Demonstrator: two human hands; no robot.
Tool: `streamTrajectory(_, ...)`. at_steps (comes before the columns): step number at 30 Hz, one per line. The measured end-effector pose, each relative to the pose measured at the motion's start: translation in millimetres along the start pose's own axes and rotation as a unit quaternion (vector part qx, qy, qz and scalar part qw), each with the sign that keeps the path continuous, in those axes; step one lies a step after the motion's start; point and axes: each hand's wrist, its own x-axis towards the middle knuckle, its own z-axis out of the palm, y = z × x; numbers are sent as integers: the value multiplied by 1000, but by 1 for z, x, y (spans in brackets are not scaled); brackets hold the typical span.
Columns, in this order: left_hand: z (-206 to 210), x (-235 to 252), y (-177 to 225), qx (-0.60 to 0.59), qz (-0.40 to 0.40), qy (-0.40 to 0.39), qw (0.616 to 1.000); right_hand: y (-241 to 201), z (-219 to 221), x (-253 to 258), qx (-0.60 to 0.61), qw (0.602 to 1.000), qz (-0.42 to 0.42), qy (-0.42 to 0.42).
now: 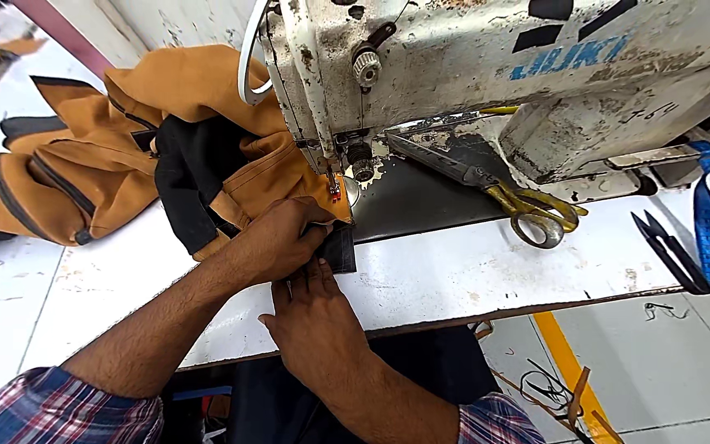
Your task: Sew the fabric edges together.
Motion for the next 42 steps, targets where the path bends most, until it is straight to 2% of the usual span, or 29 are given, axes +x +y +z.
streamTrajectory(7,7,-3,2,25,25,20,999,-1,4,0,-3,1000,3,27)
streamTrajectory(11,24,-12,12,71,5,63,996,1,13,-6,11,995,-7,99)
streamTrajectory(14,38,-16,11,119,34,94,988,7,17,-19,53,989,-51,130)
streamTrajectory(18,54,-23,10,148,45,121,980,36,9,-45,141,965,-118,185)
streamTrajectory(21,67,-29,12,156,39,150,976,80,-7,-46,185,955,-35,229)
streamTrajectory(24,75,-31,13,156,32,161,974,127,-21,-26,132,970,19,204)
streamTrajectory(27,77,-31,13,160,30,165,973,149,-24,-4,76,983,-31,163)
streamTrajectory(32,79,-30,14,174,29,177,968,156,-19,10,34,987,-77,139)
streamTrajectory(42,76,-16,9,174,17,176,969,157,-17,18,32,988,-35,145)
